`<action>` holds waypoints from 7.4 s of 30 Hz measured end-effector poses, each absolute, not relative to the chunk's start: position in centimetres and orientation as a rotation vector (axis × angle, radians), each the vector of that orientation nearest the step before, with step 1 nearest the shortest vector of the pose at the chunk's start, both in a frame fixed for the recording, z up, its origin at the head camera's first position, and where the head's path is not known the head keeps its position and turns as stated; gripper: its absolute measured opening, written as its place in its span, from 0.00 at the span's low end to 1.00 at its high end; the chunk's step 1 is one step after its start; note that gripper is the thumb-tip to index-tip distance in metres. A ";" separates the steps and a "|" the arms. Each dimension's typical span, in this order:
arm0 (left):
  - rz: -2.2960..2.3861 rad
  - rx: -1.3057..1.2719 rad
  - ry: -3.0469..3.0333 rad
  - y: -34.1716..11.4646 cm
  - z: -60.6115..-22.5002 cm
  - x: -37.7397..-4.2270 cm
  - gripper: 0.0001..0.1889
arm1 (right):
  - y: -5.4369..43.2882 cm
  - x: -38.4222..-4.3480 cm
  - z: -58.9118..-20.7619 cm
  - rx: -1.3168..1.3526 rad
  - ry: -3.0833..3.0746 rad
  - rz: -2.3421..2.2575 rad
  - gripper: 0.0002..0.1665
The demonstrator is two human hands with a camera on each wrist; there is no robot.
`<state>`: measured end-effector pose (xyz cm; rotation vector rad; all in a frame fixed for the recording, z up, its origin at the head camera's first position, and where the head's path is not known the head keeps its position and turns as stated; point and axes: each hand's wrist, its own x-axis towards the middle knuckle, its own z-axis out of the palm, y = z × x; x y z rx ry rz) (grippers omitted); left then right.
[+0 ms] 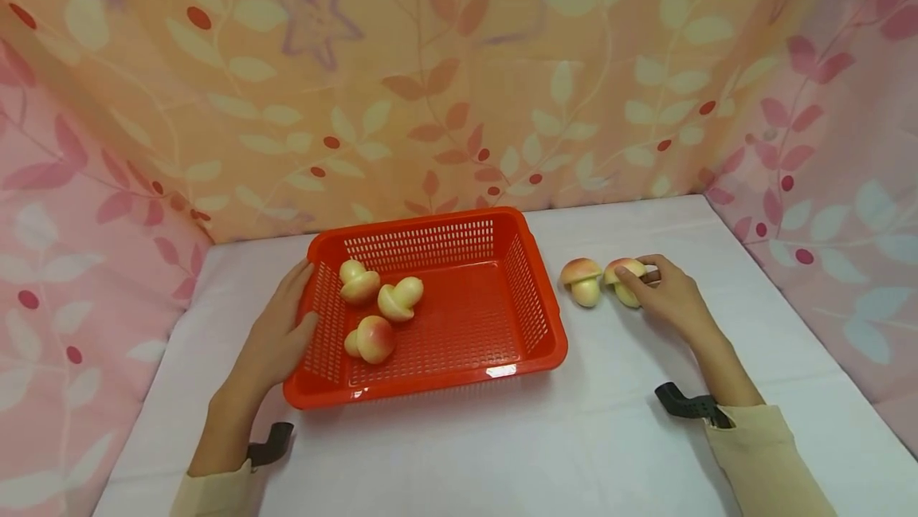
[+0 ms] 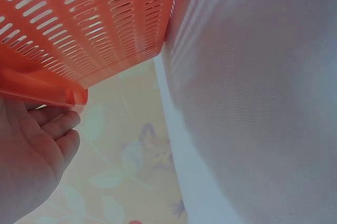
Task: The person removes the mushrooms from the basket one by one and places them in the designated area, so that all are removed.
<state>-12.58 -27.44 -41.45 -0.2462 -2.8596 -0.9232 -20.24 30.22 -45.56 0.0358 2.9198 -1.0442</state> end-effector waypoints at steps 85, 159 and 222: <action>-0.949 -0.191 -2.875 -27.9 -41.0 -12.8 0.38 | 13.3 -19.5 -35.0 -1.216 2.745 -0.970 0.29; -0.931 -0.181 -2.886 -27.7 -41.7 -12.4 0.38 | -2.9 -21.6 -38.9 -1.496 2.725 0.015 0.24; -0.940 -0.212 -2.880 -27.8 -41.4 -12.4 0.37 | 0.6 -22.1 -36.8 -1.437 2.539 -0.186 0.34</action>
